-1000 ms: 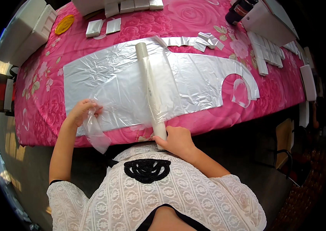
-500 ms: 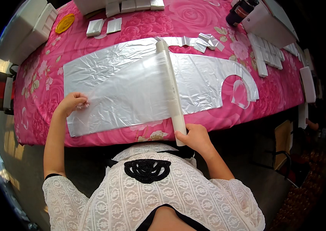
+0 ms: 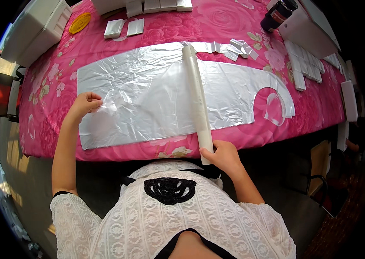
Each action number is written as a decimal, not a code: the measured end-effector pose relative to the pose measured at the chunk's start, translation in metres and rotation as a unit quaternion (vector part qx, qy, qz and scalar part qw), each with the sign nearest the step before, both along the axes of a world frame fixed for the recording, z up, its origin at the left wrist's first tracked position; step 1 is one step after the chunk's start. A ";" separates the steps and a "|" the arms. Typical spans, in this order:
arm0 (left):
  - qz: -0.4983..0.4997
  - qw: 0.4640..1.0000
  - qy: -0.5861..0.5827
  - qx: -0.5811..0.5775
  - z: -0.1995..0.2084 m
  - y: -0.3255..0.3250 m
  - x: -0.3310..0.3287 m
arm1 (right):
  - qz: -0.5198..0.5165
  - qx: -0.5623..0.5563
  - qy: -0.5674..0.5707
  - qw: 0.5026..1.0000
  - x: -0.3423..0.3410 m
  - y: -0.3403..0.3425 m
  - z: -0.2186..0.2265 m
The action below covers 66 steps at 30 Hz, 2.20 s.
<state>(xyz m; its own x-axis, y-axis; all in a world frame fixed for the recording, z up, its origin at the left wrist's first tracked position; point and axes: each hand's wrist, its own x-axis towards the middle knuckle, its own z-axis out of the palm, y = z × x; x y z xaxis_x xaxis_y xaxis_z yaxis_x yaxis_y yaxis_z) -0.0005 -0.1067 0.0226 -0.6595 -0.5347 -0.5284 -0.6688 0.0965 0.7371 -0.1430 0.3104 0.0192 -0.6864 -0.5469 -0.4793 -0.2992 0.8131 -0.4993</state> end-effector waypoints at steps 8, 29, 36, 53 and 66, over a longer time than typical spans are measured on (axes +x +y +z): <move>-0.028 0.966 0.157 0.203 0.045 0.069 -0.015 | 0.054 -0.202 0.234 0.950 -0.001 -0.037 0.033; -0.044 0.953 0.184 0.236 0.046 0.114 -0.016 | 0.090 -0.361 -0.123 0.920 0.024 -0.102 0.043; -0.050 0.957 0.196 0.208 0.043 0.128 -0.026 | -0.040 -0.410 -0.297 0.861 0.013 -0.113 0.010; 0.026 0.998 0.056 -0.029 -0.041 0.010 0.035 | -0.322 -0.234 0.056 0.916 -0.269 0.158 -0.010; -0.206 0.813 0.208 -0.503 0.018 0.119 -0.046 | 0.070 -0.033 0.051 0.996 -0.014 0.008 0.019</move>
